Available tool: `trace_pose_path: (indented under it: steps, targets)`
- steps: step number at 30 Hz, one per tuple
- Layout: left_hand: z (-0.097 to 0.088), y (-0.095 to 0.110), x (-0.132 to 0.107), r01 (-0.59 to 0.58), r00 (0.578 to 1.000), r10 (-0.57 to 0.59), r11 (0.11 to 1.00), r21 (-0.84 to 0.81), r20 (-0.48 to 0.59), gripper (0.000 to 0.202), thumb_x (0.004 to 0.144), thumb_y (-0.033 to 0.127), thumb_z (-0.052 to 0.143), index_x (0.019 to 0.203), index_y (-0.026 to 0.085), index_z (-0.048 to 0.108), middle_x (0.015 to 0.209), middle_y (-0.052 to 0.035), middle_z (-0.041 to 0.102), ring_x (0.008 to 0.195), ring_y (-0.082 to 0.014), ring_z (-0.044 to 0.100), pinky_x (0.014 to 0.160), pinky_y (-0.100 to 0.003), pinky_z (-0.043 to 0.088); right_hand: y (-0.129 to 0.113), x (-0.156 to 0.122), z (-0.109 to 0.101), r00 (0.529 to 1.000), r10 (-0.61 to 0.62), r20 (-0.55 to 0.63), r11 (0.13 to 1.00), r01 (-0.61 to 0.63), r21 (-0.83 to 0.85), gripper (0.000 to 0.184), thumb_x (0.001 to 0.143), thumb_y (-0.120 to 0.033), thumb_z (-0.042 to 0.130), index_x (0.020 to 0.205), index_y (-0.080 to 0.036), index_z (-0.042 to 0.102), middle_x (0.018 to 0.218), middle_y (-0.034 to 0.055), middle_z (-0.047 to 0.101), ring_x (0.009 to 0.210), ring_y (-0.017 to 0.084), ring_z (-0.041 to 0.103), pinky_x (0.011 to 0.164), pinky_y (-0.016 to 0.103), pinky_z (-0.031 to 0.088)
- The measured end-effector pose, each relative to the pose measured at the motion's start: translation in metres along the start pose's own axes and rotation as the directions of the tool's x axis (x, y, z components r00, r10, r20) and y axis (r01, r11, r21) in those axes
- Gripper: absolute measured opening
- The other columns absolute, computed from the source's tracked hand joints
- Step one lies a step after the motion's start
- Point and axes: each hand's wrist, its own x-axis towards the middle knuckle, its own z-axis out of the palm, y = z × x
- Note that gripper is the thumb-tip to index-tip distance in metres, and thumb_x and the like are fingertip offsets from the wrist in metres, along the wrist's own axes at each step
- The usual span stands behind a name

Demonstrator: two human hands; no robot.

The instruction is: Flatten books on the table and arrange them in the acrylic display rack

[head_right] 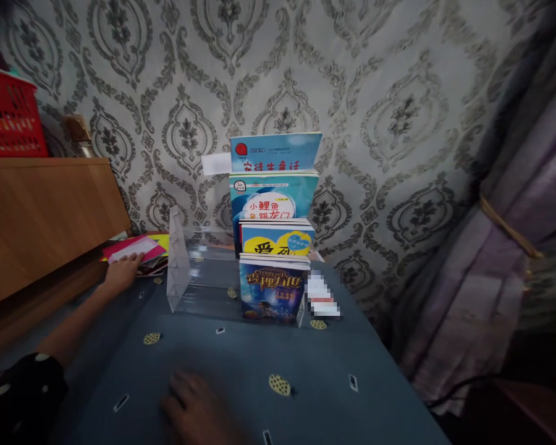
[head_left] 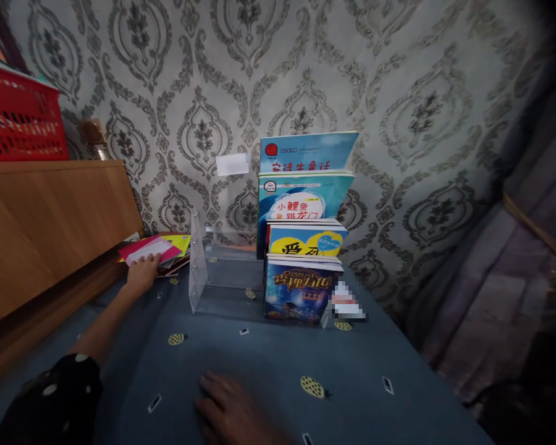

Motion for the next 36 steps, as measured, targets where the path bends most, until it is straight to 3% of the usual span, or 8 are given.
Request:
trace_pose_path:
  steps: [4,8,15,25,31,36]
  targets:
    - [-0.003,-0.009,-0.011,0.006,1.0,-0.006,1.0,0.013,0.001,0.053,0.091,0.006,0.029,0.138,0.02,0.048,0.136,-0.0192,0.056,0.117,-0.0332,0.057,0.088,-0.047,0.046,-0.001,0.0,-0.001,1.0,0.001,0.015,1.0,-0.002,0.012,0.03,0.095,-0.03,0.06,0.121,-0.016,0.066,0.134,0.0124,0.064,0.131,0.024,0.054,0.109,0.035,0.046]
    - [-0.001,-0.002,0.0,0.039,0.999,-0.039,0.999,0.017,0.0,0.043,0.092,0.011,0.031,0.129,0.014,0.054,0.124,-0.0221,0.061,0.11,-0.0353,0.06,0.087,-0.052,0.046,-0.003,0.001,-0.003,0.999,0.041,0.012,0.998,-0.042,0.046,0.031,0.096,-0.03,0.056,0.122,-0.015,0.065,0.136,0.0136,0.062,0.134,0.025,0.051,0.109,0.038,0.046]
    - [0.009,0.014,0.014,0.05,0.998,-0.05,0.999,-0.007,-0.036,0.05,0.092,0.011,0.028,0.14,0.007,0.043,0.127,-0.0266,0.057,0.115,-0.0375,0.056,0.088,-0.05,0.047,-0.004,-0.001,-0.006,0.999,0.029,0.021,0.998,-0.03,0.048,0.03,0.097,-0.029,0.054,0.121,-0.014,0.066,0.137,0.0134,0.061,0.133,0.024,0.052,0.11,0.037,0.045]
    - [0.018,-0.004,-0.025,-0.013,0.999,0.013,1.0,-0.002,-0.035,0.064,0.087,0.004,0.033,0.15,0.016,0.034,0.152,-0.0173,0.042,0.138,-0.0324,0.04,0.103,-0.048,0.041,-0.007,-0.004,-0.01,1.0,0.026,0.006,0.997,-0.027,0.071,0.032,0.098,-0.028,0.051,0.124,-0.014,0.063,0.139,0.0134,0.06,0.136,0.023,0.048,0.113,0.036,0.042]
    - [0.025,0.0,-0.049,-0.022,0.999,0.022,1.0,-0.002,-0.05,0.065,0.086,0.002,0.034,0.15,0.013,0.036,0.155,-0.0165,0.04,0.14,-0.0319,0.039,0.106,-0.045,0.04,-0.01,-0.002,-0.015,0.998,0.053,0.044,0.994,-0.057,0.093,0.032,0.097,-0.028,0.051,0.124,-0.015,0.063,0.14,0.0131,0.059,0.137,0.023,0.047,0.114,0.038,0.04]
    - [0.033,0.01,-0.068,-0.002,0.992,0.003,1.0,0.007,-0.13,0.066,0.085,0.001,0.036,0.15,0.012,0.039,0.154,-0.0166,0.041,0.14,-0.0323,0.04,0.107,-0.046,0.04,-0.013,-0.003,-0.017,0.997,0.076,0.015,0.988,-0.078,0.131,0.031,0.097,-0.026,0.052,0.124,-0.015,0.064,0.14,0.0128,0.059,0.136,0.024,0.049,0.114,0.038,0.039]
